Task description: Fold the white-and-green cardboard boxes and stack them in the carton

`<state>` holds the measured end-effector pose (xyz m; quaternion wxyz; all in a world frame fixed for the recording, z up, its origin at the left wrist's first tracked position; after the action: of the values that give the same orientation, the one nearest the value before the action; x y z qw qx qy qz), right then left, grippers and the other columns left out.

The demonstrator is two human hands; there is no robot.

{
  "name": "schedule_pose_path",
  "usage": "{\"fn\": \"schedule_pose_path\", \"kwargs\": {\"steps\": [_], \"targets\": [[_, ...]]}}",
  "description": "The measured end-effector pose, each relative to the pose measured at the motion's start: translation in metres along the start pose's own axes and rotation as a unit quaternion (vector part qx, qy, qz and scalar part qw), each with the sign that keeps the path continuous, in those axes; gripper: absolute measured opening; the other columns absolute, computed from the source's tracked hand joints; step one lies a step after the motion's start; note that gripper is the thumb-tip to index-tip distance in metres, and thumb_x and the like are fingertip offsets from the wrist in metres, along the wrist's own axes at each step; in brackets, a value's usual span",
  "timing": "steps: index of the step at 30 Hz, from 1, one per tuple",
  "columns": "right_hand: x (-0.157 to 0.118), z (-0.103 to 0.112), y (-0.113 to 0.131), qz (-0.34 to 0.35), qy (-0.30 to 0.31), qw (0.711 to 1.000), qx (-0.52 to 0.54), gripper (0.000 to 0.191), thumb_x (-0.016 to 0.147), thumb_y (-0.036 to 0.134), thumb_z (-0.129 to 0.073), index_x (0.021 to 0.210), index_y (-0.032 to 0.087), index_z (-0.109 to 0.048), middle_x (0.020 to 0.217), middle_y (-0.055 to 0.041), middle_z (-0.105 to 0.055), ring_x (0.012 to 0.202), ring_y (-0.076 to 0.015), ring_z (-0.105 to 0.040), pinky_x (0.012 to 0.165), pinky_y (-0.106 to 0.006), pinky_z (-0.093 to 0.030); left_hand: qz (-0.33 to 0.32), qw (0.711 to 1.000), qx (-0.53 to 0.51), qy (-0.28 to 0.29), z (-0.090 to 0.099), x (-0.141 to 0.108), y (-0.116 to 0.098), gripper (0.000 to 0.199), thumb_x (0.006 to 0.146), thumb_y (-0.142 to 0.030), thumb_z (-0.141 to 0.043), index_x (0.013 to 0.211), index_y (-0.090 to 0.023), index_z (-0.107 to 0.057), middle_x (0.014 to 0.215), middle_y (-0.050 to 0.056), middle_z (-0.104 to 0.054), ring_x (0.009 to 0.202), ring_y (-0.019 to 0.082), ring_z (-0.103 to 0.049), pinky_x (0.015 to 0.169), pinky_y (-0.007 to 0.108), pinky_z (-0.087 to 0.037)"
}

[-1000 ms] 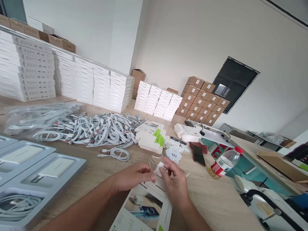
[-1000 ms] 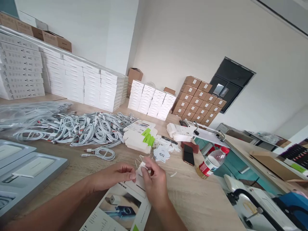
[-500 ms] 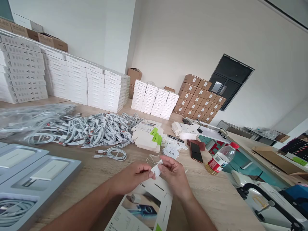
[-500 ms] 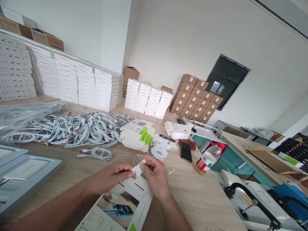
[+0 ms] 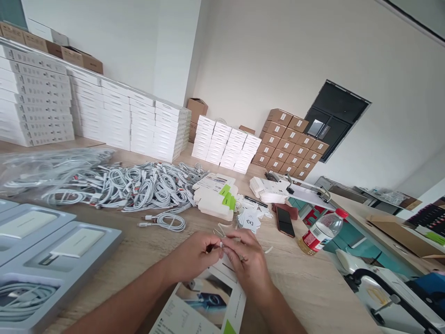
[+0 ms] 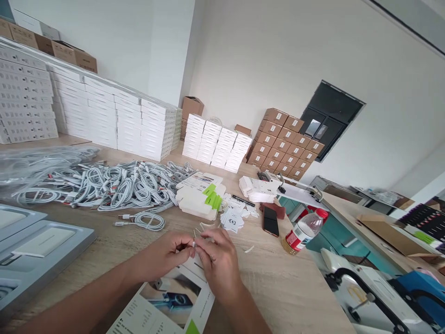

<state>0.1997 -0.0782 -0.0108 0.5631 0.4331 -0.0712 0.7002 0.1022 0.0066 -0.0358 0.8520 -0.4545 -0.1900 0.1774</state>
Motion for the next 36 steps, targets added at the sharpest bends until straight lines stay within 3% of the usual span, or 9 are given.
{"fn": "schedule_pose_path", "kwargs": {"steps": [6, 15, 26, 36], "targets": [[0.0001, -0.0040, -0.0010, -0.030, 0.029, 0.998, 0.048, 0.020, 0.093, 0.021, -0.056, 0.101, 0.027, -0.073, 0.096, -0.0037, -0.075, 0.088, -0.0177, -0.068, 0.078, -0.031, -0.056, -0.017, 0.999, 0.043, 0.001, -0.0029, -0.0011, -0.0051, 0.024, 0.084, -0.025, -0.047, 0.061, -0.020, -0.043, 0.060, -0.004, -0.042, 0.059, 0.012, -0.038, 0.055, 0.026, -0.026], [-0.0005, -0.0038, -0.0017, -0.040, 0.050, 0.997, 0.038, 0.022, 0.094, 0.019, -0.051, 0.095, 0.024, -0.072, 0.092, -0.0041, -0.074, 0.085, -0.0172, -0.068, 0.077, -0.029, -0.054, -0.004, 1.000, 0.020, 0.005, -0.0048, 0.0015, -0.0010, 0.018, 0.080, -0.021, -0.046, 0.063, -0.018, -0.052, 0.062, -0.004, -0.047, 0.060, 0.012, -0.041, 0.056, 0.025, -0.028], [0.0010, -0.0057, -0.0035, -0.062, 0.085, 0.990, 0.097, 0.021, 0.095, 0.022, -0.052, 0.090, 0.024, -0.072, 0.088, -0.0030, -0.073, 0.083, -0.0159, -0.066, 0.075, -0.027, -0.051, 0.004, 1.000, 0.005, 0.010, -0.0057, -0.0007, -0.0001, 0.022, 0.081, -0.022, -0.047, 0.060, -0.019, -0.040, 0.061, -0.006, -0.036, 0.059, 0.011, -0.034, 0.054, 0.024, -0.025], [-0.0006, -0.0070, -0.0023, -0.047, 0.074, 0.995, 0.053, 0.022, 0.094, 0.018, -0.050, 0.088, 0.024, -0.071, 0.093, -0.0037, -0.074, 0.086, -0.0166, -0.067, 0.078, -0.028, -0.052, 0.004, 1.000, 0.005, 0.005, -0.0062, 0.0013, 0.0026, 0.017, 0.078, -0.020, -0.046, 0.063, -0.018, -0.053, 0.062, -0.004, -0.046, 0.062, 0.012, -0.042, 0.057, 0.024, -0.029]]}}
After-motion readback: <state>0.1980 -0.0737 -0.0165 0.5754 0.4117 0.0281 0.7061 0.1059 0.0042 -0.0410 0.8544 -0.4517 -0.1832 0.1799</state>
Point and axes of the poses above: each hand's wrist, its own x-axis towards the middle knuckle, its own z-axis out of the back of the hand, y = z × x, the point moved 7 cm from there along x, towards the middle knuckle
